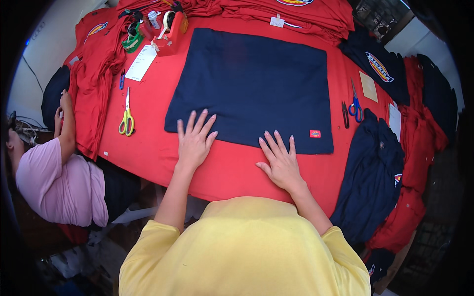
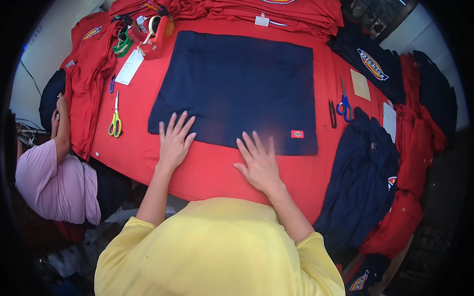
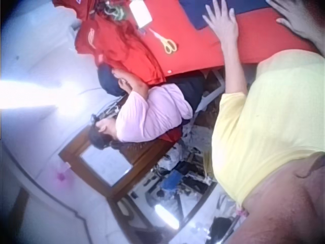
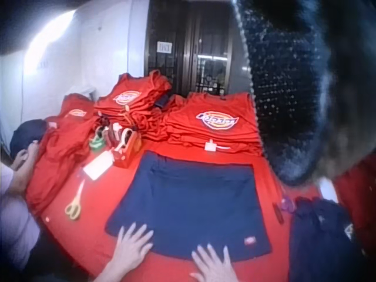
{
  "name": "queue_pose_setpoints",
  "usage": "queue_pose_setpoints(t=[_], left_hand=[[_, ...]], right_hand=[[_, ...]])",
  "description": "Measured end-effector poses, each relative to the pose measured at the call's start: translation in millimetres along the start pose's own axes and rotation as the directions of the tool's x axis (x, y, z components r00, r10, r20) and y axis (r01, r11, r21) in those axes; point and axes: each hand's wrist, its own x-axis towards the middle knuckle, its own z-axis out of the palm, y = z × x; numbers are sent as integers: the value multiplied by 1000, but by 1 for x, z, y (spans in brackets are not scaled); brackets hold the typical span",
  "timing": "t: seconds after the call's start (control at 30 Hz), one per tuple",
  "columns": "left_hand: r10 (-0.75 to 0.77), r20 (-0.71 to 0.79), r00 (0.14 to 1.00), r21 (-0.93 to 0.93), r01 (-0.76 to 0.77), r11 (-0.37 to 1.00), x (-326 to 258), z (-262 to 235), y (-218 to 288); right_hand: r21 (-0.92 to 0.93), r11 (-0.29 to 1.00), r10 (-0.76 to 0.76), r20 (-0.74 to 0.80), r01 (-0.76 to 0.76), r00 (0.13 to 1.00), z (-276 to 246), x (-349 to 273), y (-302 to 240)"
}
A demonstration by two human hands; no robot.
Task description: The person picks up a dark blue sleeveless shirt from a table, turns it over to check both sides, and smooths the fabric before placing it on a stack of other shirts.
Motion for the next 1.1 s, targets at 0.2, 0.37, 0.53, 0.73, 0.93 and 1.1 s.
queue_pose_setpoints(t=[0.2,0.37,0.53,0.73,0.93,1.1], left_hand=[[-362,78,929,115,353,929,-10,-9,-24],[-97,-90,991,114,107,988,-9,6,0],[38,53,998,33,-40,999,-20,3,12],[-284,-180,942,-50,280,959,-42,7,-60],[-74,-324,943,-210,4,978,-21,-15,-23],[391,-145,909,-396,-416,819,-13,1,75]], right_hand=[[-19,1000,22,-2,-22,1000,-1,-13,9],[5,1000,29,-4,-29,1000,-3,-10,7],[112,994,10,23,-12,1000,-6,-31,24],[227,957,238,-260,-180,936,-23,-95,69],[386,831,554,-512,-400,657,-32,-107,105],[265,894,448,-565,-362,693,-34,-50,103]])
